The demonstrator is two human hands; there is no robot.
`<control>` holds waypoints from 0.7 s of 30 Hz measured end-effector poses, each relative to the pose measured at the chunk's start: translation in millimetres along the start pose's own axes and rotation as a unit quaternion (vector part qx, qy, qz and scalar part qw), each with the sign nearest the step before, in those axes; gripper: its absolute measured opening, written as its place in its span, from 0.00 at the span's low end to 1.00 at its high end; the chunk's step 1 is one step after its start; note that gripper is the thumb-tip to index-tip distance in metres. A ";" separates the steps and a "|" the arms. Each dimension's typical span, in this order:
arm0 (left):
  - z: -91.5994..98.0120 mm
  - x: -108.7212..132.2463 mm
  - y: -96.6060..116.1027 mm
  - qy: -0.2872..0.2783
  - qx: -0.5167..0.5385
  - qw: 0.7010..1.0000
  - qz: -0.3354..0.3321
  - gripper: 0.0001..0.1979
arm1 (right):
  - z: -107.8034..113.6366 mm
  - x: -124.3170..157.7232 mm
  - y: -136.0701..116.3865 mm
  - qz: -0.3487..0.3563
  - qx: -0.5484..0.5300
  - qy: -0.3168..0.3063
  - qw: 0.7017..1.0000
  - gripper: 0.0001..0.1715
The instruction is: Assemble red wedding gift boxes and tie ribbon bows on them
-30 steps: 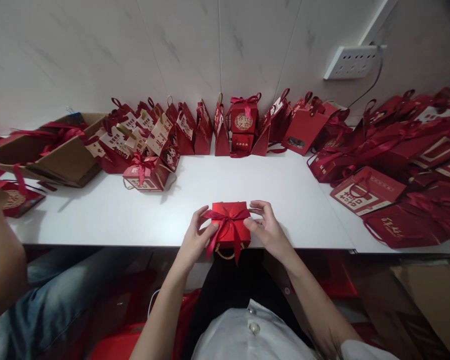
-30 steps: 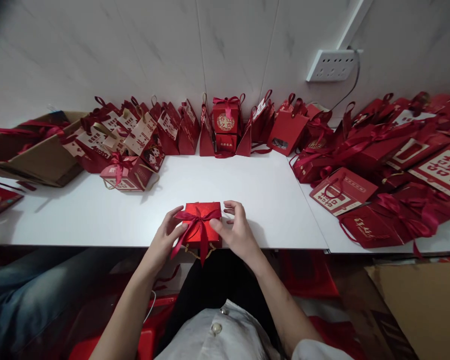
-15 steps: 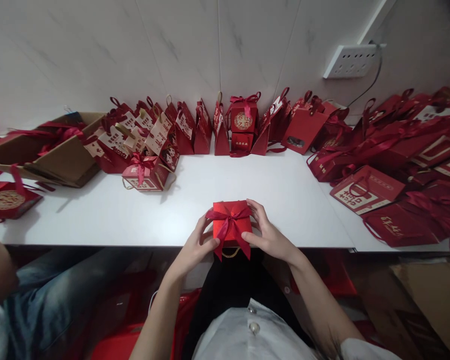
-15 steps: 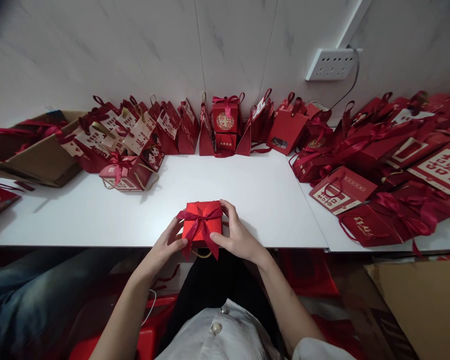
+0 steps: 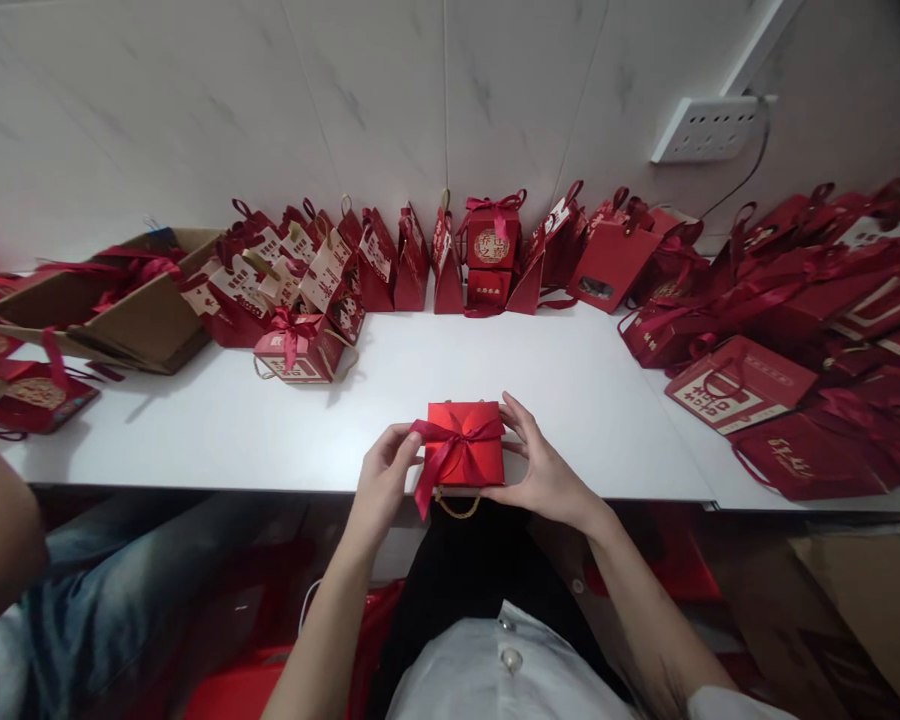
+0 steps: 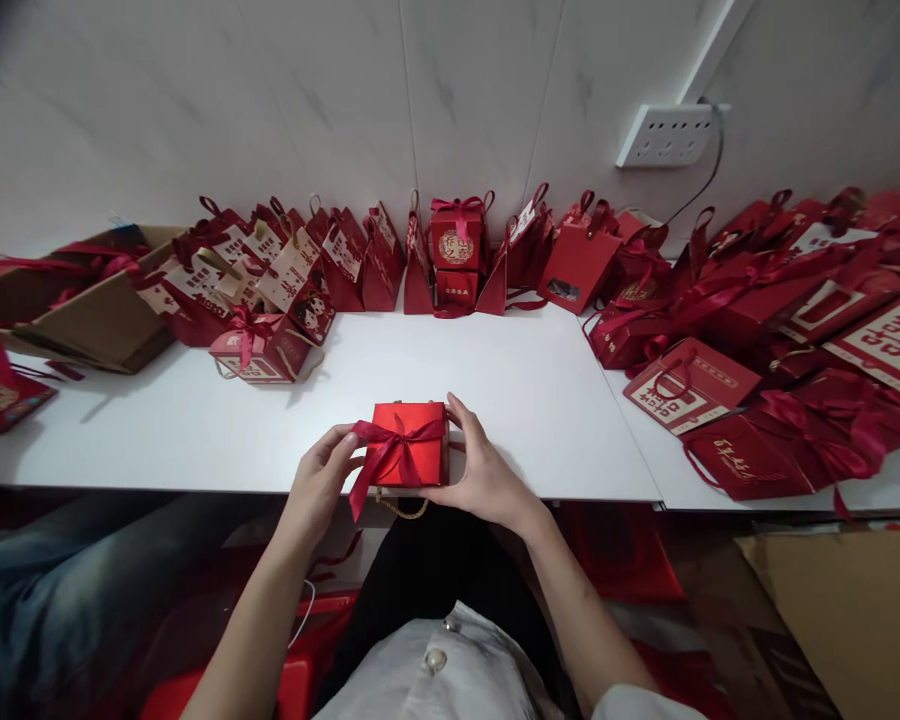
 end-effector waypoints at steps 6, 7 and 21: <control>-26.7 32.2 42.8 0.019 -0.086 0.951 -0.297 0.01 | 16.3 8.9 -17.2 0.057 0.048 0.081 0.994 0.61; -34.6 41.2 49.1 -0.006 -0.120 0.925 -0.360 0.04 | 19.3 10.9 -19.7 0.060 0.044 0.093 0.993 0.60; -79.8 92.3 59.7 -0.042 -0.311 0.733 -0.603 0.08 | 38.5 30.8 -42.4 0.090 -0.040 0.152 0.983 0.55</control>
Point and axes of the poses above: each hand's wrist, its own x-axis away from the middle knuckle, its own z-axis out of the back of the hand, y = z × x, the point moved 6 cm from there along -x, towards the middle knuckle, and after that the axes turned 15 degrees about x, right-handed, at the moved point
